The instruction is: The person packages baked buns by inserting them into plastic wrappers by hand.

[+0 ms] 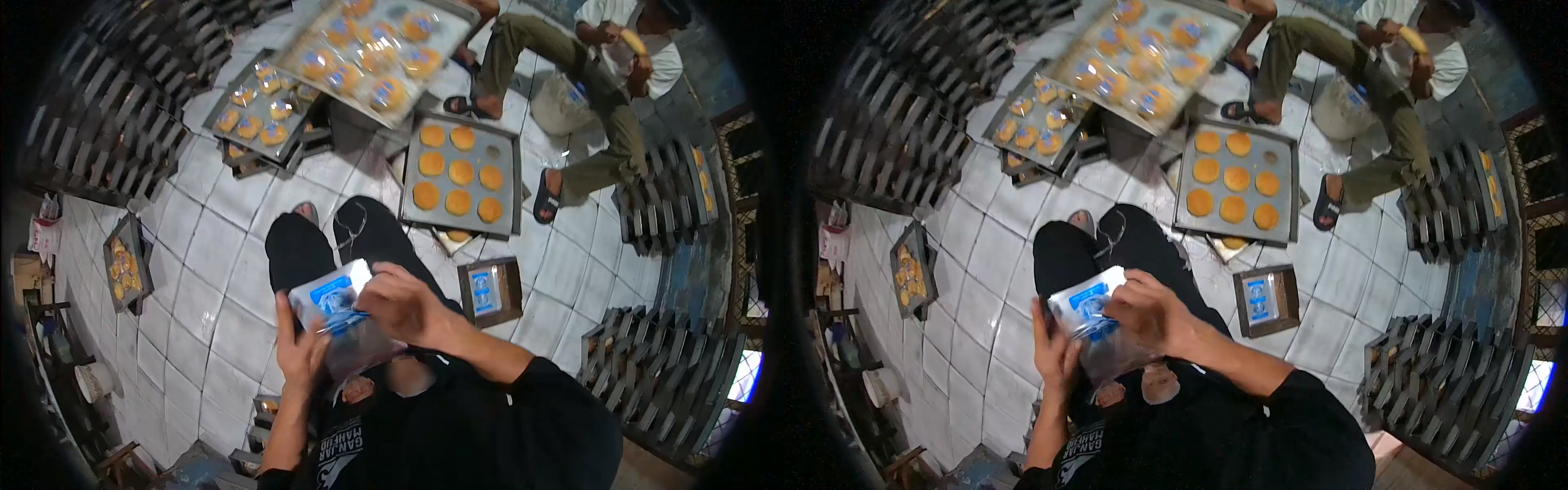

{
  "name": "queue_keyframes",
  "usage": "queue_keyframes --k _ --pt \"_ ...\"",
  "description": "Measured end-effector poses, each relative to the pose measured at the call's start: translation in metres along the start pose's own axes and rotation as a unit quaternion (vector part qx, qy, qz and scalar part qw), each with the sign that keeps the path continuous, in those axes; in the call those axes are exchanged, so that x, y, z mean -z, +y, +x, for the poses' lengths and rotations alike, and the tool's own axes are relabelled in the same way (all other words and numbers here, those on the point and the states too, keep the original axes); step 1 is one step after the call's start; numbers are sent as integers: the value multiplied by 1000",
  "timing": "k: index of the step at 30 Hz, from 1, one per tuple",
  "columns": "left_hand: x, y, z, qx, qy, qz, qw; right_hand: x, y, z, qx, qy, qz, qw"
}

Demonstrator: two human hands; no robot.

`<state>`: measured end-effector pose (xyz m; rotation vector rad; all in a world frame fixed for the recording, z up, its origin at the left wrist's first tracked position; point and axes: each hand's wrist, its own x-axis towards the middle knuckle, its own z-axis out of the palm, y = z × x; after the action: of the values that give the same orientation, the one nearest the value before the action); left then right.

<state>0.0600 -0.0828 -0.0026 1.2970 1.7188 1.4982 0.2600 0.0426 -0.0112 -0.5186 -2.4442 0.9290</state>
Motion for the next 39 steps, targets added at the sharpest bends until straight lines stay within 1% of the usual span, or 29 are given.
queue_keyframes --k 1,2,3,4,5,6,7,8,9,10,11,12,14,16,18,19,20,22,24,26,28,29,30,31,32,34,36,38,39 --pt "9 -12 1 79 -59 -14 995 18 -11 12 -31 12 -6 999" --pt "18 -24 3 161 -120 -18 979 32 -5 16 -14 12 52 998" --pt "28 -35 4 237 -178 -12 955 39 16 19 -12 -11 169 985" --pt "32 -27 18 235 -279 53 929 47 41 25 -10 -31 285 958" --pt "30 -15 37 258 -222 -6 940 53 75 29 -111 -32 437 892" --pt "22 -8 57 277 -160 -64 945 54 118 30 -204 -31 572 794" --pt "12 -13 75 280 -89 -185 938 38 179 25 -270 31 617 739" --pt "8 -25 93 259 -30 -209 943 9 249 14 -368 159 530 747" --pt "-2 -30 110 261 -3 -211 942 -21 330 -9 -404 176 169 882" --pt "-10 -35 125 259 28 -212 942 -20 352 -15 -514 72 -81 851" --pt "-14 -51 132 246 8 -207 947 -33 396 -30 -504 89 -42 858" --pt "-20 -54 137 279 14 -195 940 -49 436 -47 -499 104 -1 861" --pt "-22 -57 140 282 12 -195 939 -59 479 -56 -520 79 -3 851" --pt "-26 -57 140 271 21 -153 950 -77 517 -62 -531 128 -113 830" --pt "-29 -58 139 265 26 -127 955 -106 542 -73 -553 129 -168 806" --pt "-30 -58 140 267 24 -123 955 -109 532 -59 -562 131 -194 793" --pt "-30 -57 142 267 21 -120 956 -101 520 -52 -596 75 -171 781" --pt "-31 -58 144 274 30 -127 953 -55 446 1 -649 -49 -129 748" --pt "-29 -58 146 287 34 -166 943 -69 423 -6 -586 -37 -167 792" --pt "-32 -55 153 307 40 -179 934 -120 457 -66 -470 70 -93 875" --pt "-25 -59 154 319 25 -236 918 -89 424 -43 -567 75 -15 820" --pt "-20 -60 154 325 19 -280 903 -78 412 -32 -544 163 120 814" --pt "-18 -56 154 322 34 -293 900 -67 399 -20 -506 241 253 788" --pt "-18 -52 157 320 48 -307 895 -40 359 3 -493 264 360 747" --pt "-18 -47 159 321 62 -322 889 -2 293 35 -474 278 463 696" --pt "-9 -50 171 321 82 -376 866 41 193 71 -365 263 580 679" --pt "-2 -71 180 328 132 -420 836 55 123 87 -284 218 504 786" --pt "-6 -74 188 335 143 -443 819 64 34 96 -248 154 330 898" --pt "-12 -76 191 339 143 -455 811 50 20 95 -96 172 201 960"
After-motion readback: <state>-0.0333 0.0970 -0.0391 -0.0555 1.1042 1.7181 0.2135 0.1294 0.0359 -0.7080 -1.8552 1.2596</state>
